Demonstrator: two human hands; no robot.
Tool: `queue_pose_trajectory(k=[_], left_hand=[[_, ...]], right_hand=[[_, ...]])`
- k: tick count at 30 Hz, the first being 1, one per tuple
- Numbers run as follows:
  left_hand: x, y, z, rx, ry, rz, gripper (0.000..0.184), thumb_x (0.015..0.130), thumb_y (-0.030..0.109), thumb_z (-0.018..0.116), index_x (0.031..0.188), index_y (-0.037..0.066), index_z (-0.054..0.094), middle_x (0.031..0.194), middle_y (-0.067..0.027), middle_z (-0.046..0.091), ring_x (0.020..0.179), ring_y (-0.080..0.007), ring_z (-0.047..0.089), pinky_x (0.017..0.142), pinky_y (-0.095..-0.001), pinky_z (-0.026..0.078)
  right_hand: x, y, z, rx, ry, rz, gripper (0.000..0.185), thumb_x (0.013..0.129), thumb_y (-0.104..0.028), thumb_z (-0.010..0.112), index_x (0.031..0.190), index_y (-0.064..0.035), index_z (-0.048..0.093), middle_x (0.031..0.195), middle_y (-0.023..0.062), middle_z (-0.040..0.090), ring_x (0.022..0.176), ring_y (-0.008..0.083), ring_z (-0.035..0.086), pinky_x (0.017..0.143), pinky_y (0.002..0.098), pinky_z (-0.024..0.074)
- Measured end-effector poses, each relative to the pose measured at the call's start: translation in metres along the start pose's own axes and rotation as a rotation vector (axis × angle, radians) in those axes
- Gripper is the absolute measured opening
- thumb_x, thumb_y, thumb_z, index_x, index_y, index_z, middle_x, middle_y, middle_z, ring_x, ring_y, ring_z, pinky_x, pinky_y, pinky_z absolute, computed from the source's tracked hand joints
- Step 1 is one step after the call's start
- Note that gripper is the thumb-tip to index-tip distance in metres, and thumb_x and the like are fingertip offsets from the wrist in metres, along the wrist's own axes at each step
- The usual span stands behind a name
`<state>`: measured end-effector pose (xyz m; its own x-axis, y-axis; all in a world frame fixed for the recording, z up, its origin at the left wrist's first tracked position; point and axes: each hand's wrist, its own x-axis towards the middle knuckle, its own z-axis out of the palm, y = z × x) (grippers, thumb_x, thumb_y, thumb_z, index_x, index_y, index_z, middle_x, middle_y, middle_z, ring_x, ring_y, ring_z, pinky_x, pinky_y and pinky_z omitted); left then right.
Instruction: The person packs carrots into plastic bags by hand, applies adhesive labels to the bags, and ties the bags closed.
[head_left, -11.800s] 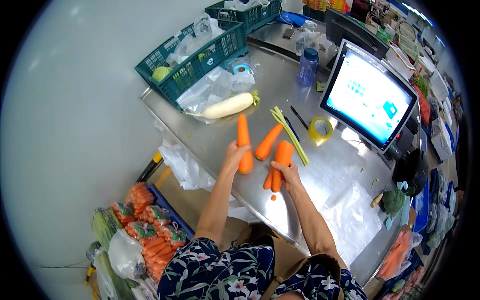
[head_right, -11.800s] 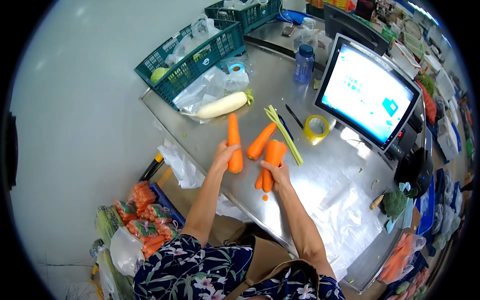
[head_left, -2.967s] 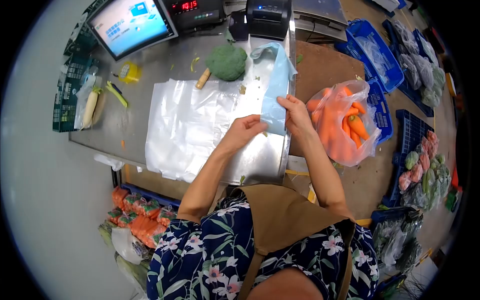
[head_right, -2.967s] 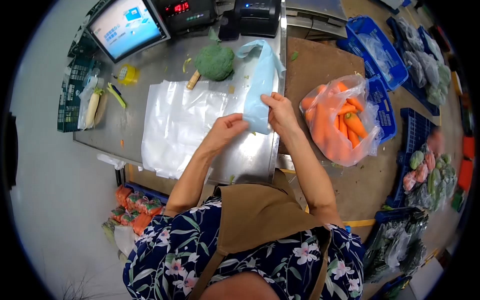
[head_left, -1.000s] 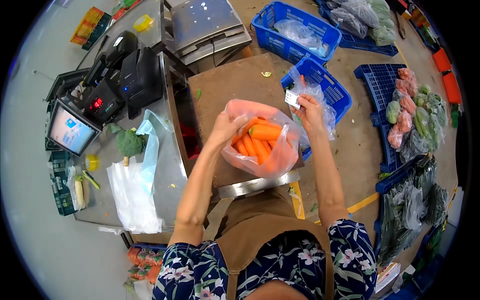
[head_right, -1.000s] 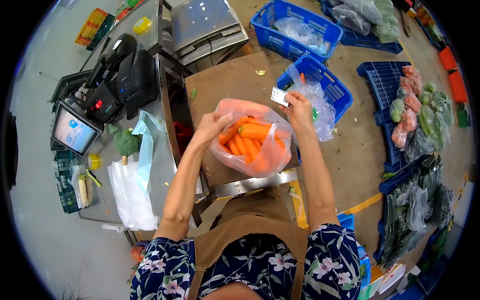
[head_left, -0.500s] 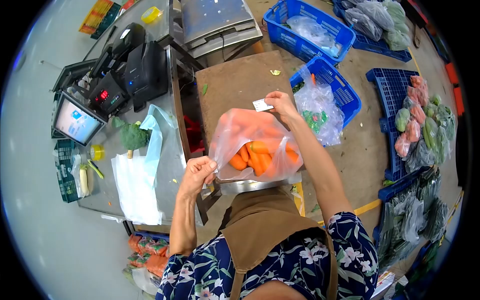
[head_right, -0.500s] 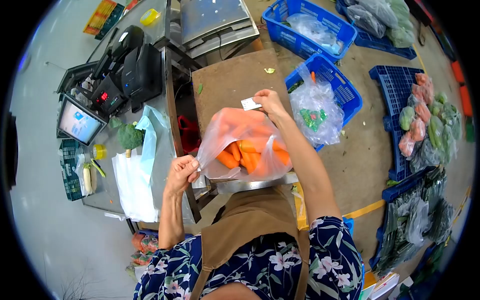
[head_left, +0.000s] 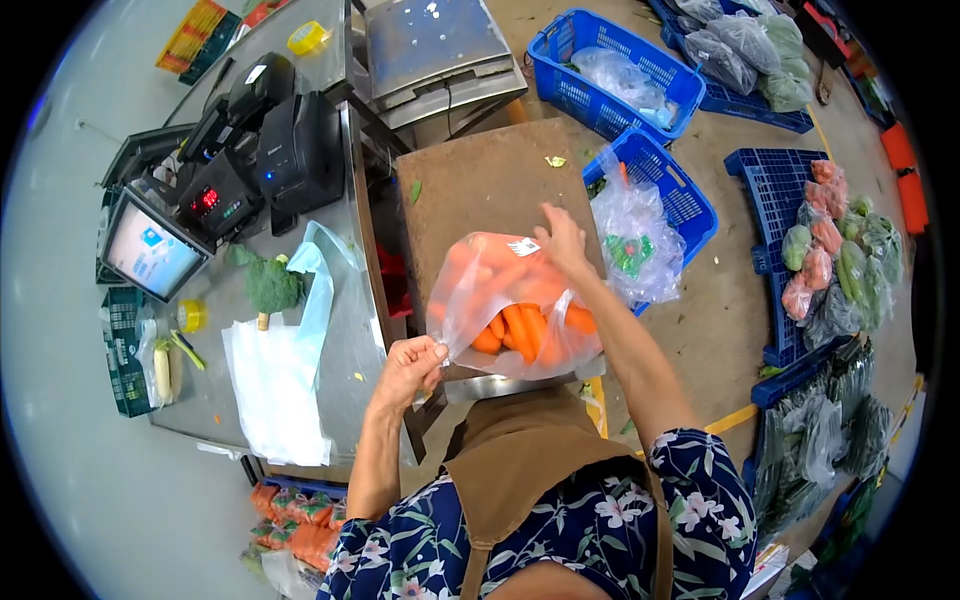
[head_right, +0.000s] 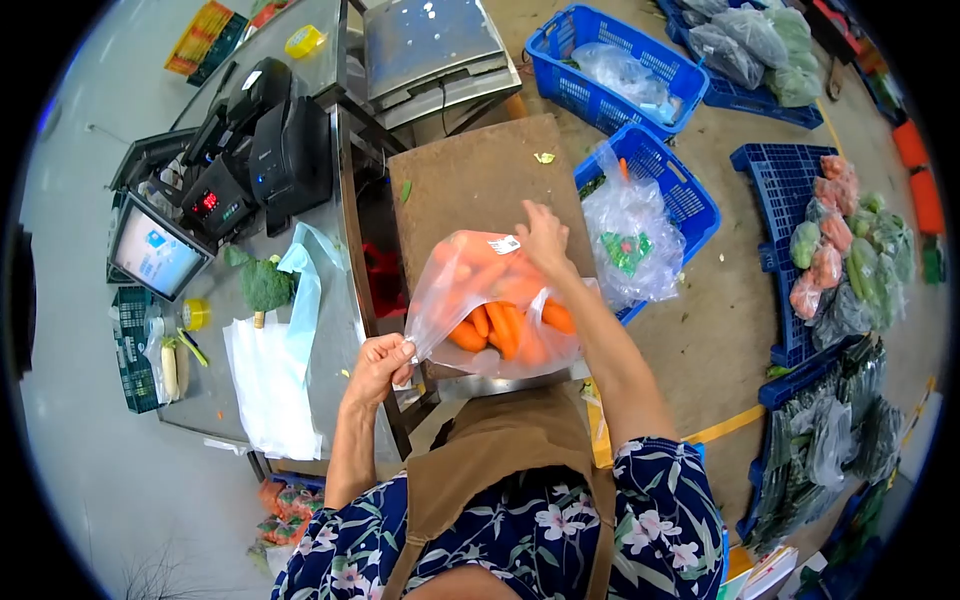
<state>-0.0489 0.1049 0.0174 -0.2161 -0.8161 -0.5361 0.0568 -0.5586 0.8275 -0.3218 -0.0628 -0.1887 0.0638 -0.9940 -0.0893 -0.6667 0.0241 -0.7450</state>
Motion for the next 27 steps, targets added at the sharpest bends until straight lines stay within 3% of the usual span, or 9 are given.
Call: queue_pose_trajectory(k=[4, 7, 11, 13, 16, 19, 23, 26, 27], left_hand=[[0.004, 0.002, -0.005, 0.007, -0.023, -0.022, 0.029, 0.09, 0.02, 0.059, 0.066, 0.005, 0.055, 0.049, 0.0007, 0.047, 0.044, -0.0067, 0.042, 0.044, -0.0217, 0.033], [0.007, 0.005, -0.011, 0.061, -0.089, -0.085, 0.029, 0.091, 0.023, 0.057, 0.068, 0.004, 0.057, 0.051, -0.0009, 0.05, 0.045, -0.0081, 0.045, 0.045, -0.022, 0.036], [0.015, 0.0, -0.014, 0.075, -0.231, -0.146, 0.024, 0.086, 0.015, 0.049, 0.076, -0.004, 0.06, 0.059, -0.01, 0.059, 0.052, -0.0175, 0.057, 0.052, -0.0288, 0.047], [0.02, -0.003, -0.011, 0.044, -0.322, -0.121, 0.022, 0.077, 0.006, 0.045, 0.08, -0.01, 0.061, 0.068, -0.0166, 0.063, 0.057, -0.0238, 0.062, 0.056, -0.0324, 0.051], [0.023, 0.002, -0.003, 0.091, -0.394, -0.19, 0.029, 0.067, 0.002, 0.043, 0.084, -0.013, 0.062, 0.079, -0.0213, 0.066, 0.061, -0.0265, 0.064, 0.059, -0.0334, 0.052], [0.037, -0.007, -0.007, 0.046, -0.481, -0.316, 0.027, 0.077, 0.001, 0.045, 0.096, -0.011, 0.061, 0.087, -0.0214, 0.066, 0.058, -0.0234, 0.062, 0.054, -0.0307, 0.052], [0.05, -0.004, -0.003, -0.049, -0.617, -0.311, 0.026, 0.088, 0.008, 0.053, 0.11, -0.005, 0.059, 0.088, -0.0191, 0.065, 0.054, -0.0162, 0.059, 0.055, -0.0273, 0.053], [0.056, -0.002, 0.005, -0.146, -0.629, -0.224, 0.029, 0.087, 0.011, 0.058, 0.113, -0.003, 0.058, 0.085, -0.016, 0.065, 0.051, -0.0136, 0.058, 0.056, -0.0275, 0.054], [0.057, -0.004, 0.005, -0.179, -0.615, -0.19, 0.029, 0.087, 0.011, 0.058, 0.113, -0.002, 0.058, 0.084, -0.0153, 0.065, 0.051, -0.0137, 0.058, 0.056, -0.0274, 0.055]], right_hand=[[-0.056, -0.04, -0.027, -0.114, -0.335, -0.217, 0.044, 0.085, -0.035, 0.057, 0.121, -0.009, 0.053, 0.125, 0.0126, 0.049, 0.118, 0.0365, 0.043, 0.097, 0.0522, 0.0337], [-0.105, -0.07, -0.065, -0.536, 0.169, -0.262, 0.044, 0.085, -0.038, 0.057, 0.112, -0.0031, 0.053, 0.111, 0.0127, 0.053, 0.103, 0.0348, 0.05, 0.089, 0.047, 0.0372], [-0.184, -0.106, -0.082, -0.402, 0.446, -0.024, 0.062, 0.075, -0.049, 0.065, 0.109, 0.0002, 0.052, 0.11, 0.0196, 0.05, 0.1, 0.0362, 0.048, 0.087, 0.0461, 0.0367], [-0.202, -0.106, -0.087, -0.514, 0.58, 0.095, 0.062, 0.073, -0.043, 0.07, 0.112, 0.0015, 0.051, 0.109, 0.0217, 0.049, 0.098, 0.0345, 0.05, 0.085, 0.0431, 0.0396], [-0.206, -0.053, -0.057, -0.095, 0.547, 0.498, 0.059, 0.076, -0.036, 0.069, 0.116, 0.0028, 0.051, 0.111, 0.0226, 0.052, 0.1, 0.0354, 0.051, 0.087, 0.042, 0.0418], [-0.205, -0.022, -0.064, 0.488, 0.273, 0.431, 0.057, 0.077, -0.034, 0.068, 0.119, 0.002, 0.053, 0.111, 0.0222, 0.056, 0.103, 0.0346, 0.054, 0.09, 0.0407, 0.0424], [-0.187, -0.068, -0.063, 0.239, 0.505, 0.076, 0.053, 0.075, -0.045, 0.068, 0.102, 0.0012, 0.064, 0.095, 0.018, 0.066, 0.086, 0.0344, 0.062, 0.083, 0.0427, 0.0464], [-0.176, -0.082, -0.069, 0.019, -0.035, 0.143, 0.047, 0.075, -0.037, 0.069, 0.097, 0.0041, 0.061, 0.098, 0.0232, 0.063, 0.092, 0.0342, 0.061, 0.077, 0.0447, 0.047], [-0.175, -0.082, -0.058, -0.083, -0.126, 0.22, 0.039, 0.075, -0.034, 0.069, 0.084, 0.0032, 0.061, 0.084, 0.0174, 0.064, 0.081, 0.0282, 0.062, 0.07, 0.04, 0.0475]])
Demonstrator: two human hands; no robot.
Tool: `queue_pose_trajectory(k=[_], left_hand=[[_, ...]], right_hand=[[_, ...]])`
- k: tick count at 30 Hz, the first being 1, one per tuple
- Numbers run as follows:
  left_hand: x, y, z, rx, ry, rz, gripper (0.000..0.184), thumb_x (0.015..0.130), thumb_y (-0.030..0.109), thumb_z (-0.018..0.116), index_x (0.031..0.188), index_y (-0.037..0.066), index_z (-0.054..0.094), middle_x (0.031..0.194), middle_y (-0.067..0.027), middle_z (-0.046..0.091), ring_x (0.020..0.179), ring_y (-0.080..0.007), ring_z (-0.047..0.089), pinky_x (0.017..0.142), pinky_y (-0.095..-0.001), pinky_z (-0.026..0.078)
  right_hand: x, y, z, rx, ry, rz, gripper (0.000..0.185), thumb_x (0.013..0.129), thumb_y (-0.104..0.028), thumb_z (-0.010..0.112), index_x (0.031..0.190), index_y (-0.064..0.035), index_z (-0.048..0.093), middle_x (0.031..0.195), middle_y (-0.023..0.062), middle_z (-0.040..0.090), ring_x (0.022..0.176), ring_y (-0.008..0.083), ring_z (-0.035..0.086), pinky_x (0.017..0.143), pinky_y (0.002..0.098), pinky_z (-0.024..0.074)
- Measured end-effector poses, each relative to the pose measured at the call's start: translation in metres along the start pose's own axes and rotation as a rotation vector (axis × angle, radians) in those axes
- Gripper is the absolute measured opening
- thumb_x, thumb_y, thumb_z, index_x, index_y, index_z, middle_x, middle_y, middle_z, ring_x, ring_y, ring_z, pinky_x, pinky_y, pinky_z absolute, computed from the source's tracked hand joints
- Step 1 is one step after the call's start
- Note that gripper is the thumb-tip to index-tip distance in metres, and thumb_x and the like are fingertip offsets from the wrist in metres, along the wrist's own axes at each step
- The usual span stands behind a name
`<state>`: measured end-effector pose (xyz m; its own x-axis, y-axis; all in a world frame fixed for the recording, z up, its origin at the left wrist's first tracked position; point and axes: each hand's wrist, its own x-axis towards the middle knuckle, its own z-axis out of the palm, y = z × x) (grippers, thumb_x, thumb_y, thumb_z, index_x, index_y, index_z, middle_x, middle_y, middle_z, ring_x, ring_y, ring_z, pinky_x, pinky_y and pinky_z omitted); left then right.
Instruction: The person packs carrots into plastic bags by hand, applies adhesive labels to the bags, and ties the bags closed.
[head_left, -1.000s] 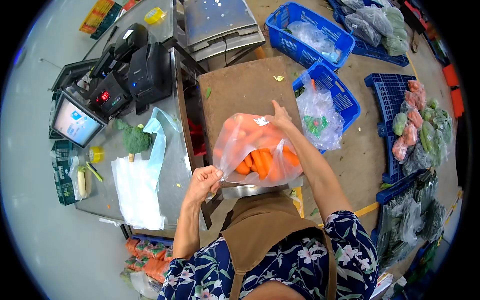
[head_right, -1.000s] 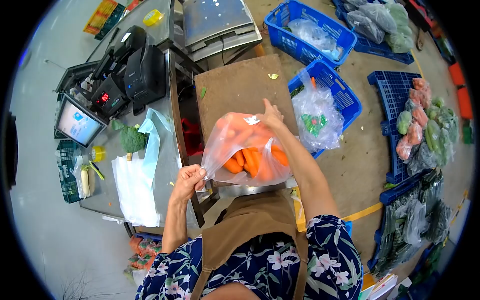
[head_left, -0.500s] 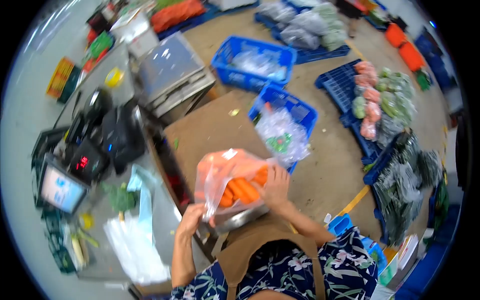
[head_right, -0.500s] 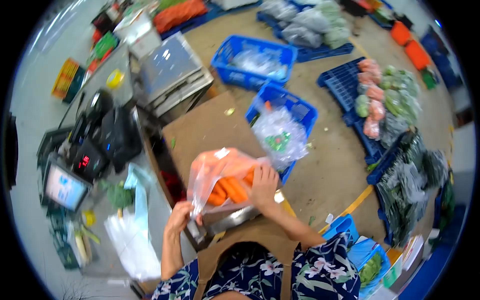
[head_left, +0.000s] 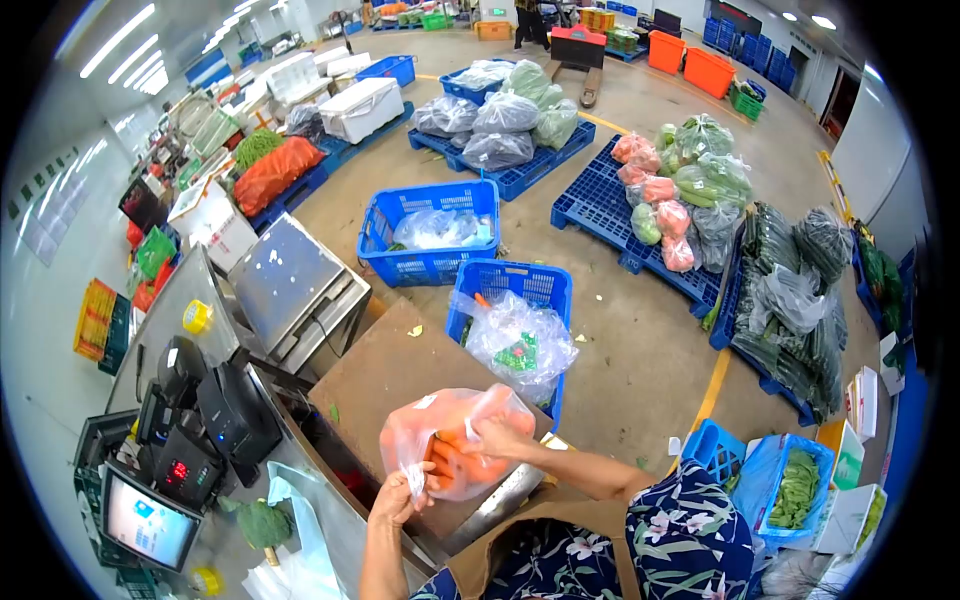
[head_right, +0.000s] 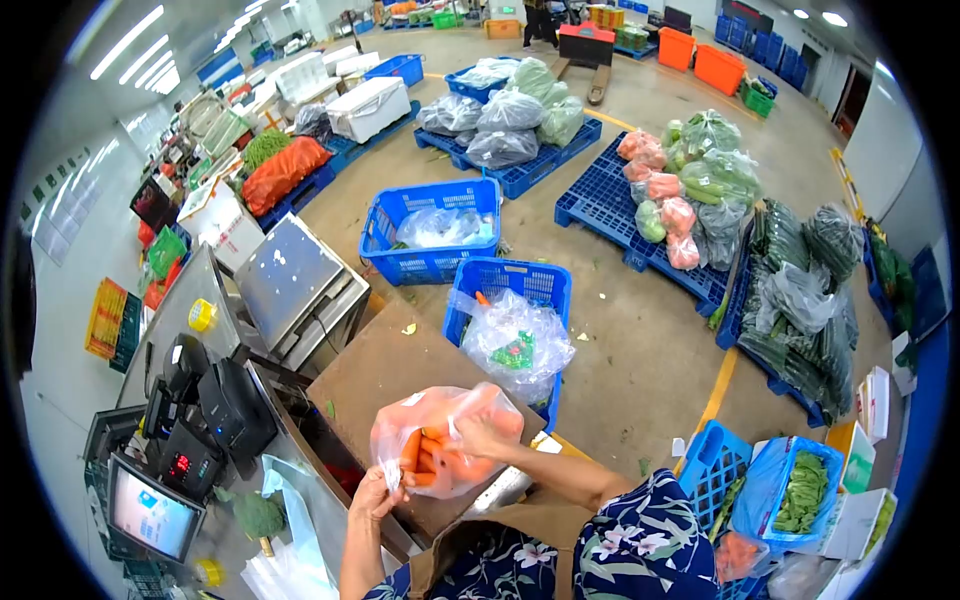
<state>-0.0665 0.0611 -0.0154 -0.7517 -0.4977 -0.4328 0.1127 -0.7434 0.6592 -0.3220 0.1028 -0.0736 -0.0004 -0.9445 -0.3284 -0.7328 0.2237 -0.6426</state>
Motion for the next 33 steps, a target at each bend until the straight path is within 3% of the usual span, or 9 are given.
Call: queue_pose_trajectory(k=[7, 11, 12, 13, 15, 17, 19, 27, 33], left_hand=[[0.027, 0.047, -0.021, -0.255, 0.219, 0.506, 0.023, 0.086, 0.007, 0.055, 0.109, 0.002, 0.057, 0.082, -0.0037, 0.06, 0.049, -0.0058, 0.048, 0.047, -0.0192, 0.045], [0.04, 0.073, 0.002, -0.322, 0.354, 0.549, 0.025, 0.089, 0.008, 0.055, 0.113, 0.003, 0.054, 0.083, -0.0038, 0.059, 0.056, -0.0069, 0.051, 0.052, -0.0215, 0.047], [0.04, 0.071, 0.008, -0.334, 0.417, 0.514, 0.025, 0.089, 0.008, 0.055, 0.113, 0.003, 0.053, 0.084, -0.0042, 0.059, 0.058, -0.0078, 0.052, 0.053, -0.0223, 0.048], [0.04, 0.067, 0.012, -0.288, 0.109, 0.44, 0.026, 0.088, 0.01, 0.057, 0.113, 0.005, 0.054, 0.086, -0.0044, 0.059, 0.072, -0.0129, 0.058, 0.064, -0.0293, 0.053], [0.036, 0.048, 0.046, -0.231, 0.286, 0.254, 0.039, 0.084, 0.013, 0.065, 0.12, 0.007, 0.052, 0.098, -0.0049, 0.061, 0.085, -0.0179, 0.061, 0.081, -0.0363, 0.053], [0.047, 0.021, 0.052, -0.161, 0.114, 0.222, 0.045, 0.079, 0.015, 0.07, 0.12, 0.007, 0.052, 0.11, -0.0064, 0.059, 0.098, -0.0219, 0.06, 0.086, -0.0395, 0.052], [0.056, -0.004, 0.036, -0.086, 0.062, 0.17, 0.047, 0.078, 0.009, 0.071, 0.12, 0.007, 0.051, 0.116, -0.0059, 0.057, 0.103, -0.0226, 0.059, 0.091, -0.0377, 0.049], [0.068, -0.006, 0.028, 0.342, 0.039, -0.023, 0.029, 0.085, 0.004, 0.059, 0.114, 0.006, 0.057, 0.103, -0.0037, 0.062, 0.084, -0.0113, 0.06, 0.07, -0.0264, 0.049], [0.068, 0.005, 0.02, 0.469, 0.359, -0.15, 0.014, 0.081, 0.002, 0.058, 0.09, 0.002, 0.068, 0.078, -0.0017, 0.065, 0.066, -0.0108, 0.059, 0.059, -0.0254, 0.045]], right_hand=[[-0.024, -0.021, -0.082, 1.57, -0.27, -0.314, 0.025, 0.087, -0.023, 0.06, 0.07, -0.0052, 0.065, 0.064, 0.0025, 0.057, 0.062, 0.0077, 0.051, 0.057, 0.0243, 0.0399], [-0.02, -0.059, -0.072, 1.21, -0.093, -0.437, 0.033, 0.091, -0.03, 0.056, 0.092, -0.0003, 0.069, 0.076, 0.0062, 0.064, 0.07, 0.0143, 0.058, 0.067, 0.027, 0.0458], [-0.022, -0.066, -0.067, 1.167, -0.085, -0.391, 0.039, 0.09, -0.03, 0.056, 0.111, 0.0028, 0.061, 0.093, 0.0105, 0.067, 0.086, 0.0171, 0.062, 0.082, 0.0287, 0.0479], [-0.023, -0.068, -0.061, 0.926, 0.058, -0.508, 0.04, 0.09, -0.029, 0.056, 0.113, 0.0028, 0.061, 0.096, 0.01, 0.067, 0.089, 0.0163, 0.062, 0.085, 0.0285, 0.047], [-0.024, -0.069, -0.049, 0.427, 0.339, -0.71, 0.04, 0.091, -0.029, 0.056, 0.115, 0.0027, 0.059, 0.102, 0.009, 0.066, 0.096, 0.0147, 0.061, 0.09, 0.0281, 0.0454], [-0.024, -0.061, -0.049, 0.227, 0.433, -0.806, 0.04, 0.091, -0.029, 0.055, 0.115, 0.0027, 0.059, 0.102, 0.0087, 0.066, 0.095, 0.0145, 0.061, 0.089, 0.0278, 0.0456], [-0.019, -0.053, -0.046, 0.29, 0.319, -0.811, 0.039, 0.092, -0.029, 0.055, 0.114, 0.0026, 0.059, 0.102, 0.0084, 0.066, 0.094, 0.0143, 0.061, 0.087, 0.0275, 0.0458], [0.0, -0.036, -0.028, 0.936, -0.179, -0.591, 0.037, 0.093, -0.028, 0.052, 0.113, 0.0026, 0.06, 0.102, 0.0074, 0.066, 0.091, 0.0135, 0.06, 0.082, 0.0263, 0.0466], [0.015, 0.0, -0.006, 1.337, -0.373, -0.363, 0.036, 0.095, -0.028, 0.051, 0.111, 0.0025, 0.061, 0.102, 0.0066, 0.066, 0.088, 0.0129, 0.06, 0.077, 0.0254, 0.0472]])
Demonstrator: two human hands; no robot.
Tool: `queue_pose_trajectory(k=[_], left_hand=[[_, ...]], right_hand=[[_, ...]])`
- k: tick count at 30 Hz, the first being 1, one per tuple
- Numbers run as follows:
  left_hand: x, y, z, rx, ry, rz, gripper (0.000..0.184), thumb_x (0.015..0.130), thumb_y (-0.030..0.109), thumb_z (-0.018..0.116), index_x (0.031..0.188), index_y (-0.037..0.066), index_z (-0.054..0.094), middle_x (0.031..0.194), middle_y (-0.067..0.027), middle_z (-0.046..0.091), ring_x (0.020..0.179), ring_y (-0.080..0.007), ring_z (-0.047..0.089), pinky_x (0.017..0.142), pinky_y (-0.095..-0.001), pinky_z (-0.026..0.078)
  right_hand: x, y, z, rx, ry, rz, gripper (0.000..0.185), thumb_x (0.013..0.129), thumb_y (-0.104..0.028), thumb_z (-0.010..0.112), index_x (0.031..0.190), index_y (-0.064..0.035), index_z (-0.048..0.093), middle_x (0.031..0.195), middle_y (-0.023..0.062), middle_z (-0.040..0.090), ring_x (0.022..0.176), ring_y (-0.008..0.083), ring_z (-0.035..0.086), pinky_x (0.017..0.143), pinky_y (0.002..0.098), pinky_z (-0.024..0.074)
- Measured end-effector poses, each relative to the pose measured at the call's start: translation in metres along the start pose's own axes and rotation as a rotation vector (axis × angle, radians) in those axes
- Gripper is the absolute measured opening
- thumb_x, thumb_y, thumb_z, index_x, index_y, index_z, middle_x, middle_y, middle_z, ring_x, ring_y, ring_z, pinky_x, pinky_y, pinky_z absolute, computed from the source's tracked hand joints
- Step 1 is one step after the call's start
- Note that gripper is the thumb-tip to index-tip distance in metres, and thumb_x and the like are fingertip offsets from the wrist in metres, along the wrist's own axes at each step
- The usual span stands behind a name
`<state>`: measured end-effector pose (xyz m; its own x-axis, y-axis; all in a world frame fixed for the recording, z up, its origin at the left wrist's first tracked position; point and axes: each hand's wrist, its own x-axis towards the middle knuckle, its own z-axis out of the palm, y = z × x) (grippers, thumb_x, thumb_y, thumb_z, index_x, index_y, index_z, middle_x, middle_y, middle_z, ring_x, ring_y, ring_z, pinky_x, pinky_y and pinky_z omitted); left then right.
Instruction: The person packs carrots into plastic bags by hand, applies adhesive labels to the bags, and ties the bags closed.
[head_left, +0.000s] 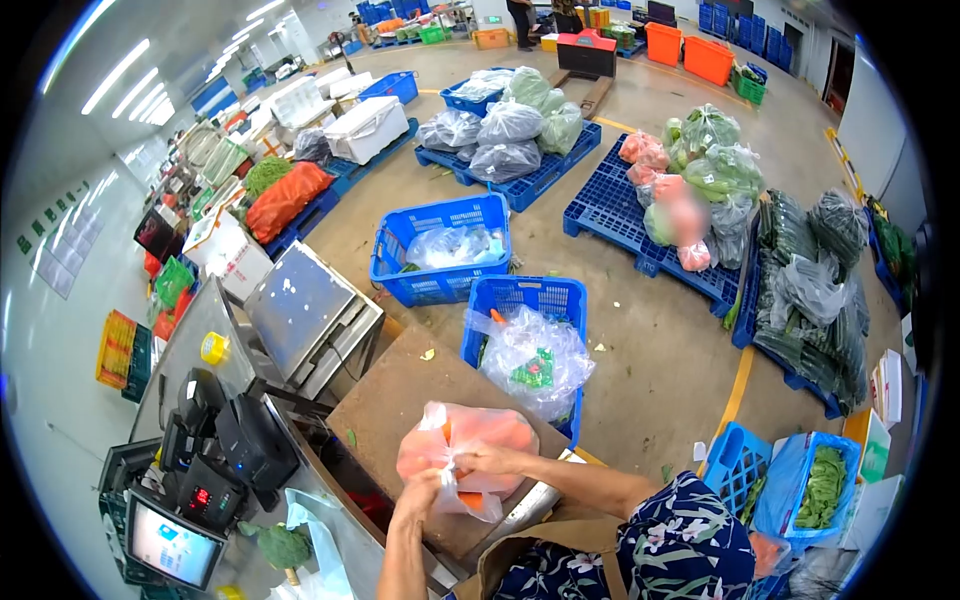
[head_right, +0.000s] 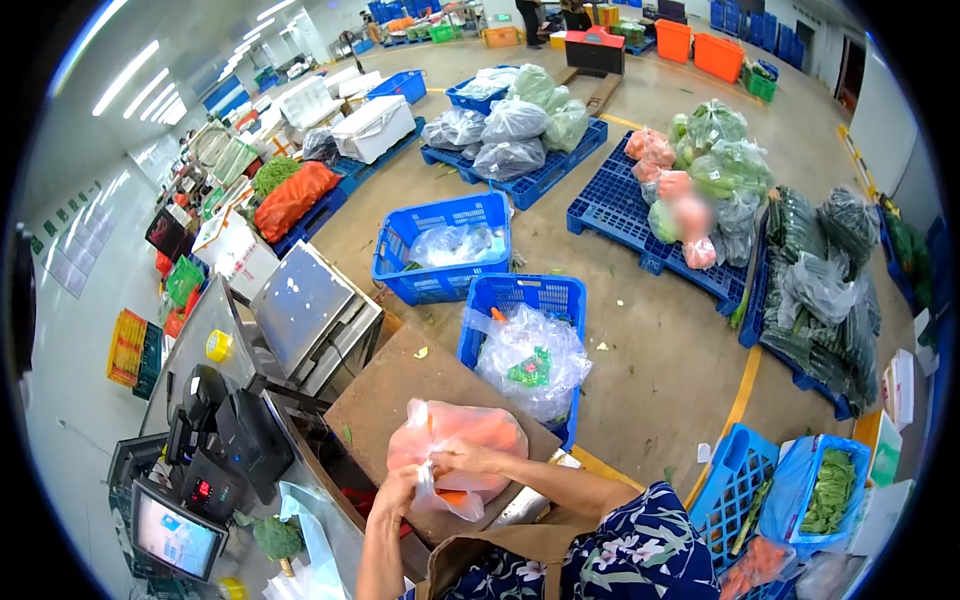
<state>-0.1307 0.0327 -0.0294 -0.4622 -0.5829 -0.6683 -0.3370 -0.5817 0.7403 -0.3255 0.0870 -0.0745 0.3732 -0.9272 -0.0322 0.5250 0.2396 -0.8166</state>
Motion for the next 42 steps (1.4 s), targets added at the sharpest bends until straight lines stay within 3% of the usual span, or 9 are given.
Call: queue_pose_trajectory(k=[6, 10, 14, 19, 25, 32, 36, 37, 42], left_hand=[[0.078, -0.077, -0.066, -0.924, 0.241, -0.278, 0.003, 0.075, 0.002, 0.055, 0.074, 0.002, 0.058, 0.06, -0.0031, 0.056, 0.051, -0.0137, 0.053, 0.048, -0.0268, 0.045], [0.047, -0.038, -0.044, -0.833, 0.02, -0.229, 0.004, 0.078, 0.002, 0.056, 0.076, 0.003, 0.059, 0.065, -0.0012, 0.06, 0.051, -0.0107, 0.054, 0.041, -0.0226, 0.043], [0.054, -0.031, -0.05, -0.709, -0.331, -0.262, 0.007, 0.087, 0.007, 0.053, 0.085, 0.003, 0.059, 0.074, -0.0034, 0.061, 0.058, -0.01, 0.056, 0.04, -0.018, 0.036], [0.12, -0.051, -0.065, -1.34, -0.354, -0.303, 0.01, 0.088, 0.007, 0.052, 0.09, -0.001, 0.056, 0.079, -0.0082, 0.062, 0.061, -0.014, 0.059, 0.041, -0.0198, 0.041], [0.124, -0.048, -0.042, -1.211, 0.149, -0.151, 0.012, 0.087, 0.006, 0.05, 0.093, -0.004, 0.056, 0.083, -0.0109, 0.063, 0.065, -0.0161, 0.061, 0.044, -0.0206, 0.044], [0.037, -0.026, -0.009, -1.054, -0.002, 0.002, 0.025, 0.084, 0.0, 0.047, 0.107, -0.01, 0.053, 0.097, -0.017, 0.063, 0.077, -0.0207, 0.065, 0.053, -0.0223, 0.051], [0.012, -0.022, 0.016, -0.864, -0.001, -0.018, 0.035, 0.085, -0.005, 0.043, 0.119, -0.003, 0.048, 0.102, -0.0185, 0.061, 0.079, -0.0192, 0.064, 0.039, -0.0148, 0.039], [0.031, -0.049, 0.001, -0.833, -0.266, 0.107, 0.036, 0.087, -0.004, 0.046, 0.122, 0.001, 0.048, 0.105, -0.0162, 0.061, 0.084, -0.0174, 0.065, 0.038, -0.0126, 0.038], [0.012, -0.026, 0.021, -0.536, -0.162, 0.027, 0.034, 0.089, 0.003, 0.053, 0.123, 0.005, 0.052, 0.1, -0.007, 0.064, 0.078, -0.0161, 0.065, 0.054, -0.0197, 0.053]], right_hand=[[-0.035, 0.081, -0.031, 0.223, 0.566, 0.003, 0.034, 0.095, -0.03, 0.052, 0.103, 0.0003, 0.065, 0.081, -0.0005, 0.06, 0.062, 0.0062, 0.048, 0.057, 0.0211, 0.0401], [-0.037, -0.01, -0.008, 0.192, 0.257, 0.106, 0.028, 0.091, -0.027, 0.056, 0.095, -0.0015, 0.066, 0.081, 0.0008, 0.06, 0.065, 0.0093, 0.051, 0.067, 0.0243, 0.0412], [-0.027, -0.027, 0.008, -0.274, 0.169, 0.013, 0.027, 0.091, -0.027, 0.055, 0.094, -0.0023, 0.066, 0.083, 0.002, 0.061, 0.07, 0.0117, 0.053, 0.072, 0.0277, 0.0411], [-0.039, 0.006, 0.026, -1.098, 0.18, -0.352, 0.026, 0.092, -0.027, 0.055, 0.093, -0.0032, 0.066, 0.086, 0.0034, 0.062, 0.076, 0.0147, 0.055, 0.08, 0.0318, 0.041], [-0.046, 0.022, 0.002, -0.807, 0.088, -0.076, 0.025, 0.092, -0.027, 0.054, 0.093, -0.0042, 0.065, 0.09, 0.0052, 0.063, 0.083, 0.0182, 0.059, 0.089, 0.0368, 0.0408], [-0.04, -0.007, 0.039, 0.506, 0.408, -0.016, 0.029, 0.095, -0.024, 0.049, 0.107, -0.0005, 0.06, 0.104, 0.0078, 0.06, 0.097, 0.0146, 0.057, 0.09, 0.0303, 0.0431], [-0.026, 0.026, 0.027, 0.173, 0.329, -0.061, 0.043, 0.096, -0.033, 0.047, 0.127, -0.0025, 0.049, 0.12, 0.0083, 0.054, 0.111, 0.0166, 0.051, 0.096, 0.0338, 0.0402], [-0.035, -0.001, 0.041, -0.041, 0.352, -0.007, 0.044, 0.096, -0.034, 0.047, 0.128, -0.0033, 0.048, 0.12, 0.008, 0.054, 0.11, 0.017, 0.052, 0.096, 0.0335, 0.0399], [-0.022, 0.013, 0.028, -0.21, 0.331, 0.113, 0.045, 0.096, -0.037, 0.047, 0.125, -0.003, 0.05, 0.118, 0.0075, 0.055, 0.108, 0.0149, 0.051, 0.091, 0.0326, 0.0418]])
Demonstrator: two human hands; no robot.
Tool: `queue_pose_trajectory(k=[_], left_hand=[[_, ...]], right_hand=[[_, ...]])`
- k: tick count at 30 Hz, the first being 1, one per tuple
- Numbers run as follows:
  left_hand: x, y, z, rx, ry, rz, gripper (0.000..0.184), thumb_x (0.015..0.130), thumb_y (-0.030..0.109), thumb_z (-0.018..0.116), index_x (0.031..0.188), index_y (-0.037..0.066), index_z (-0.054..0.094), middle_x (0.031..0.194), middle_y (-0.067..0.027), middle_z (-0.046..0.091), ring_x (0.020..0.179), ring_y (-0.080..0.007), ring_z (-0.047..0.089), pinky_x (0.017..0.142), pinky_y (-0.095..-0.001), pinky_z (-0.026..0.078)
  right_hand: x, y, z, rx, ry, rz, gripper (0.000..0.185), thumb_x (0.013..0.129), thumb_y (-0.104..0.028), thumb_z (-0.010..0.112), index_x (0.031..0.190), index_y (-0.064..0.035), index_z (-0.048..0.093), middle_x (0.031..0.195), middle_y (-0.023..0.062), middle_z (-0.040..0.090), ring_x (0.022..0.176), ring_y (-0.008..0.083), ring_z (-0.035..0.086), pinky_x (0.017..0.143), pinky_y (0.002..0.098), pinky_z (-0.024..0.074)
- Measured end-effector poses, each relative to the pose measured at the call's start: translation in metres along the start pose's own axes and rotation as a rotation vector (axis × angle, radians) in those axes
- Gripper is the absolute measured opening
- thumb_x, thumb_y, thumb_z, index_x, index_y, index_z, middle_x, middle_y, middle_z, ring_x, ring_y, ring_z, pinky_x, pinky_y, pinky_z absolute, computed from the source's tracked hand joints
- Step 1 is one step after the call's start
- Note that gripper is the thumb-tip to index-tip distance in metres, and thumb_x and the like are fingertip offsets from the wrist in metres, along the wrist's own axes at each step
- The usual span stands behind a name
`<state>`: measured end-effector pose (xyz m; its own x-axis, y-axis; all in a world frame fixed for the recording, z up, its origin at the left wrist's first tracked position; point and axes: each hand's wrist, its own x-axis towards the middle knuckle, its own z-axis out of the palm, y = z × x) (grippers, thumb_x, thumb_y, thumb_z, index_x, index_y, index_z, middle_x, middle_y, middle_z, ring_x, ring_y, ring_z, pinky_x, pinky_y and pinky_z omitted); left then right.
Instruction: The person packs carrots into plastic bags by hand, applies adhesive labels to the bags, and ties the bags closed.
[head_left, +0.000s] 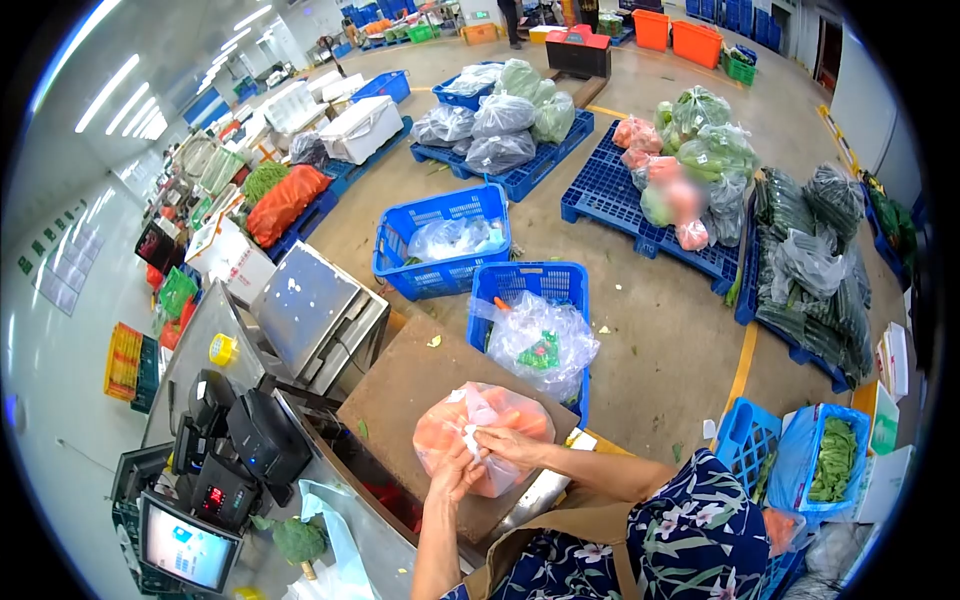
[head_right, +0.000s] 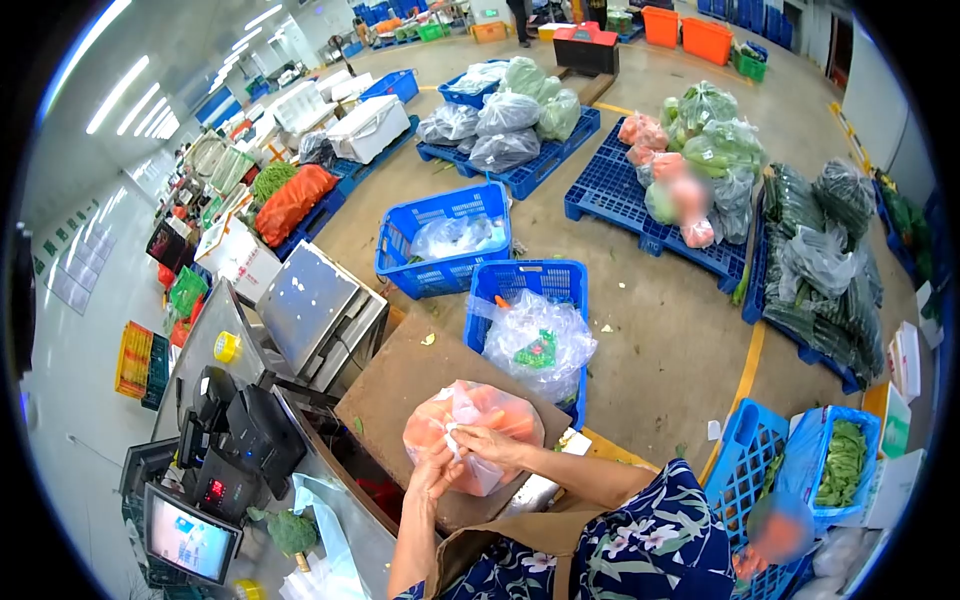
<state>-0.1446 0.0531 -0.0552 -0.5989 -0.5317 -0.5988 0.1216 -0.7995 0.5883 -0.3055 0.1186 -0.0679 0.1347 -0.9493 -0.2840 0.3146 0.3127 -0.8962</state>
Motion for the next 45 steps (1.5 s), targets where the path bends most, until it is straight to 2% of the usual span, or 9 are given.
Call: queue_pose_trajectory(k=[9, 17, 24, 25, 31, 36, 38, 41, 45], left_hand=[[0.016, -0.004, 0.002, 1.239, 0.439, 0.721, 0.015, 0.081, 0.004, 0.054, 0.088, 0.0, 0.067, 0.07, -0.017, 0.065, 0.067, -0.024, 0.065, 0.062, -0.0353, 0.048], [0.058, -0.011, -0.006, 1.456, 0.717, 0.752, 0.01, 0.081, 0.009, 0.057, 0.081, 0.0, 0.062, 0.07, -0.0192, 0.063, 0.064, -0.0279, 0.063, 0.061, -0.0388, 0.047], [0.125, -0.015, -0.056, 0.969, 0.378, 0.949, 0.023, 0.072, -0.008, 0.05, 0.088, 0.004, 0.061, 0.082, -0.0056, 0.059, 0.079, -0.0162, 0.057, 0.072, -0.0292, 0.047], [0.13, -0.014, -0.059, 1.029, 0.448, 0.827, 0.023, 0.071, -0.006, 0.05, 0.089, 0.003, 0.061, 0.079, -0.0049, 0.059, 0.074, -0.017, 0.057, 0.067, -0.0293, 0.048], [0.117, 0.004, -0.028, 1.288, 0.715, 0.772, 0.011, 0.065, 0.005, 0.06, 0.074, 0.002, 0.065, 0.076, -0.016, 0.064, 0.072, -0.0264, 0.063, 0.064, -0.0352, 0.049], [0.083, 0.015, -0.022, 0.93, 0.35, 0.661, 0.008, 0.07, 0.003, 0.06, 0.076, 0.001, 0.064, 0.073, -0.0115, 0.063, 0.07, -0.022, 0.061, 0.067, -0.0321, 0.048], [0.052, 0.023, 0.001, 1.006, 0.246, 1.038, 0.008, 0.075, 0.001, 0.057, 0.081, -0.001, 0.063, 0.072, -0.0097, 0.062, 0.068, -0.0185, 0.059, 0.066, -0.0321, 0.047], [0.009, 0.011, 0.017, 1.272, 0.339, 0.809, 0.005, 0.075, -0.001, 0.059, 0.078, 0.0, 0.062, 0.074, -0.0116, 0.061, 0.068, -0.0232, 0.059, 0.064, -0.0325, 0.047], [-0.019, -0.029, 0.025, 1.492, 0.286, 0.988, 0.01, 0.075, 0.001, 0.064, 0.084, 0.0, 0.061, 0.086, -0.0147, 0.059, 0.084, -0.0298, 0.059, 0.074, -0.0378, 0.047]], right_hand=[[0.003, 0.004, -0.005, -0.314, 0.04, -0.262, 0.028, 0.091, -0.028, 0.056, 0.098, -0.0016, 0.059, 0.085, 0.0051, 0.059, 0.081, 0.0112, 0.052, 0.07, 0.0309, 0.0443], [0.014, 0.047, -0.026, -0.839, -0.077, -0.519, 0.021, 0.08, -0.022, 0.061, 0.074, -0.0038, 0.054, 0.073, 0.013, 0.051, 0.074, 0.0285, 0.052, 0.067, 0.0412, 0.0414], [0.01, 0.061, -0.025, -1.203, -0.347, -0.503, 0.015, 0.066, -0.018, 0.062, 0.057, -0.0087, 0.053, 0.064, 0.0105, 0.053, 0.067, 0.0303, 0.053, 0.062, 0.0434, 0.0408], [-0.004, 0.029, -0.01, -1.023, -0.056, -0.893, 0.013, 0.06, -0.019, 0.062, 0.055, -0.0102, 0.053, 0.061, 0.0089, 0.053, 0.061, 0.0296, 0.052, 0.06, 0.0437, 0.0407], [-0.015, 0.04, -0.006, -1.39, -0.131, -0.65, 0.016, 0.074, -0.02, 0.062, 0.068, -0.0065, 0.056, 0.078, 0.0084, 0.052, 0.082, 0.0285, 0.051, 0.071, 0.0423, 0.0384], [-0.029, 0.067, 0.007, -0.885, 0.014, -0.309, 0.017, 0.08, -0.017, 0.059, 0.073, -0.0019, 0.054, 0.074, 0.0093, 0.05, 0.072, 0.0247, 0.051, 0.065, 0.0377, 0.041], [-0.02, 0.076, -0.006, -0.601, -0.001, -0.162, 0.024, 0.086, -0.025, 0.059, 0.08, -0.0018, 0.055, 0.072, 0.0072, 0.053, 0.065, 0.0157, 0.05, 0.059, 0.0312, 0.0419], [-0.022, 0.041, 0.003, 0.446, 0.137, 0.287, 0.03, 0.089, -0.04, 0.058, 0.085, -0.0101, 0.058, 0.075, 0.001, 0.058, 0.067, 0.0125, 0.059, 0.055, 0.0266, 0.0461], [0.009, 0.065, 0.006, 0.664, 0.245, 0.378, 0.021, 0.084, -0.029, 0.063, 0.092, -0.0098, 0.06, 0.075, 0.0012, 0.059, 0.065, 0.0132, 0.057, 0.055, 0.0274, 0.0455]])
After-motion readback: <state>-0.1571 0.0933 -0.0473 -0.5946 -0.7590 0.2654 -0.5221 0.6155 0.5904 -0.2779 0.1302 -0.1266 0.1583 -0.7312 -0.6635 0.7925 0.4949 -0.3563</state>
